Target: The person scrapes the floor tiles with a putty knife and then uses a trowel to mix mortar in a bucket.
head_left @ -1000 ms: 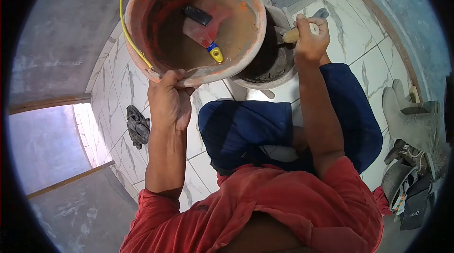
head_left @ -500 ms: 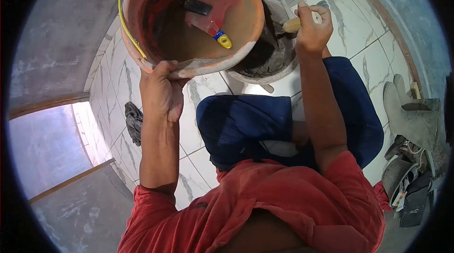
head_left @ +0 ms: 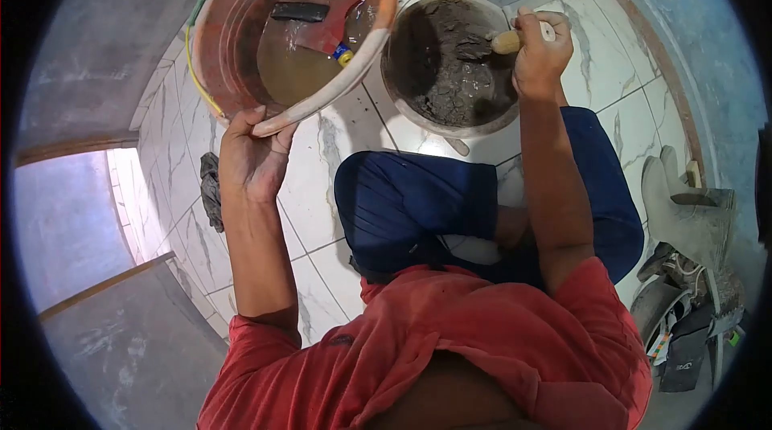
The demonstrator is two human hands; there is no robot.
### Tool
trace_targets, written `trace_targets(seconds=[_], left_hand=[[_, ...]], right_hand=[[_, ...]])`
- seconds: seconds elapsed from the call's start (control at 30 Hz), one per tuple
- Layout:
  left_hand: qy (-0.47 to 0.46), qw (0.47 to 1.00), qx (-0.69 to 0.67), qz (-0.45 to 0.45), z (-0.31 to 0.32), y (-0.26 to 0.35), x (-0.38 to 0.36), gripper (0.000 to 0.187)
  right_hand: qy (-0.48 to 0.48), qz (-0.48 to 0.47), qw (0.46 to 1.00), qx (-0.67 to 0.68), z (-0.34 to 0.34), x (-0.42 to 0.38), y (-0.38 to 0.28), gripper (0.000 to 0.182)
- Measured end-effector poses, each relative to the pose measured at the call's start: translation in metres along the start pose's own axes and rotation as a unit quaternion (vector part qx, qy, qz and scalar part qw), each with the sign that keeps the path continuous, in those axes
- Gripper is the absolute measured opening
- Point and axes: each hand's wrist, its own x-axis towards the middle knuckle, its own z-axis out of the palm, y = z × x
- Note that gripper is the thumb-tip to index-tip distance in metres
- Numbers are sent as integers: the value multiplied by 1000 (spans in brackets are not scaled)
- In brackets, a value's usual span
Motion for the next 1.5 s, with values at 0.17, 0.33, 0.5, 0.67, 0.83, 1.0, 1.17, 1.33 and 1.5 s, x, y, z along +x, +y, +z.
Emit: trace_targets(seconds=[0.17,0.33,0.5,0.67,0.83,1.0,1.17,1.33,1.5], left_hand=[[13,997,-76,2,-67,14,-11,12],[42,988,-143,37,-161,10,-42,31],[156,976,-136,74,-259,-8,-70,48],[232,956,-165,76,-317,-26,-100,52],[222,942,-246,53,-377,-46,-123,53],[206,945,-252,33,-392,-63,-128,50],[214,956,-145,139,-315,-83,-148,52],[368,921,-123,-23,-256,-114,-205,54],[206,949,221,84,-184,-123,-174,43]], right_hand=[[-119,44,992,-3,21,-16,5,18],[-173,41,976,-129,30,-13,27,22],[-210,63,956,-193,22,-15,13,24],[-222,32,959,-174,21,-18,-1,20],[-248,-100,954,-133,48,-9,-15,15],[-324,-111,936,-79,50,-10,17,13],[-370,-23,923,-108,42,-21,39,13],[-267,-230,910,-217,42,-19,7,12],[-290,-182,934,-103,57,-29,-12,15]])
